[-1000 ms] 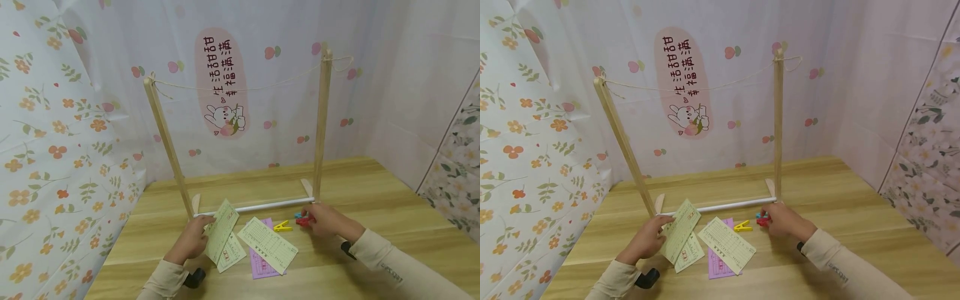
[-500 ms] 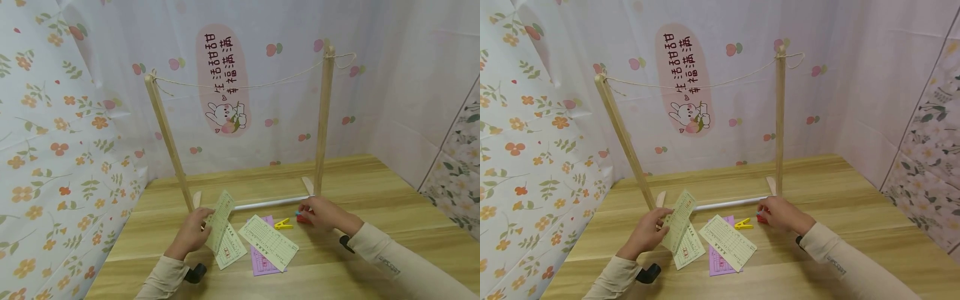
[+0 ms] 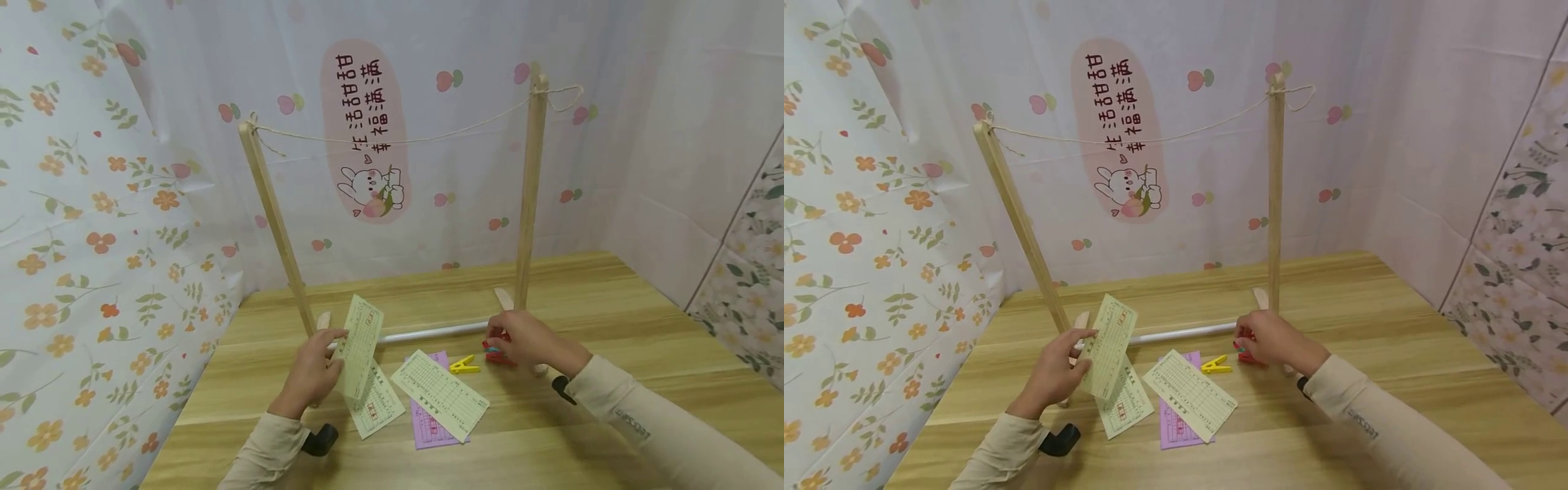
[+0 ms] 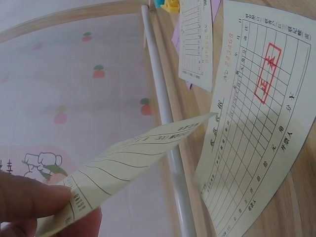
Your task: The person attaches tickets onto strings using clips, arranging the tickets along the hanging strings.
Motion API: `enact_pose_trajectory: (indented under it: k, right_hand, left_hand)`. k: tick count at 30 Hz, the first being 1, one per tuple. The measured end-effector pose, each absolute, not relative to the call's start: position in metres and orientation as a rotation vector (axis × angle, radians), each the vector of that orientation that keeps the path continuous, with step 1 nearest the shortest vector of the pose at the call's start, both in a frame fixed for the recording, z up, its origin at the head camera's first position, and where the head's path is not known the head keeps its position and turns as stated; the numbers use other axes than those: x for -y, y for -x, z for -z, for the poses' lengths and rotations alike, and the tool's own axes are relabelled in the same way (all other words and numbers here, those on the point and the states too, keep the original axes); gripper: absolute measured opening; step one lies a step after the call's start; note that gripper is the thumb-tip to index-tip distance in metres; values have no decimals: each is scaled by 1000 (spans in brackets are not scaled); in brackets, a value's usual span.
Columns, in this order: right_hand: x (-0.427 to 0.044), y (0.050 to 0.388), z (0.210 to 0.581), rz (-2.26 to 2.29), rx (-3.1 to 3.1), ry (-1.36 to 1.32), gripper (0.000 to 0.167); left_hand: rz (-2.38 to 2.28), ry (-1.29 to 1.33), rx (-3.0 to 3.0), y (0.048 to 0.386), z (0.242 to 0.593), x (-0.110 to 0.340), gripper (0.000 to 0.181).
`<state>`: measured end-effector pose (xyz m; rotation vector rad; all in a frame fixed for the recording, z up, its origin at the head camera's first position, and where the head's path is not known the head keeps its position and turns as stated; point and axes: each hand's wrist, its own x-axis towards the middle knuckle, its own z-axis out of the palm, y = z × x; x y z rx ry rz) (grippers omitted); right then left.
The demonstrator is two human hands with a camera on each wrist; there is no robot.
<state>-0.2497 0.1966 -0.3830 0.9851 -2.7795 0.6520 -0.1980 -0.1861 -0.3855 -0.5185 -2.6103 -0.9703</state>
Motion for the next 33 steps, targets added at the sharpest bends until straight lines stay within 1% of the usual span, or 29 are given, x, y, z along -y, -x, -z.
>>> enact_pose_trajectory:
  k: [4, 9, 13, 17, 21, 26, 33]
  right_hand:
    - [-196, 252, 380, -667, 2790, -929, 8]
    - [-195, 253, 380, -690, 2760, -960, 10]
    - [-194, 254, 378, -689, 2771, -937, 3]
    - [-193, 255, 374, -687, 2786, -879, 16]
    - [-192, 257, 372, -708, 2781, -843, 23]
    - [-192, 260, 371, -718, 2777, -828, 27]
    - [-192, 263, 366, -750, 2770, -856, 26]
  left_hand:
    - [912, 513, 2600, 200, 383, 187, 50]
    - [872, 494, 2598, 202, 381, 187, 53]
    - [871, 501, 2579, 203, 380, 187, 53]
    - [892, 509, 2538, 203, 379, 188, 54]
    - [938, 518, 2483, 204, 379, 188, 53]
    - [969, 538, 2413, 205, 377, 187, 51]
    - [945, 546, 2375, 208, 374, 186, 51]
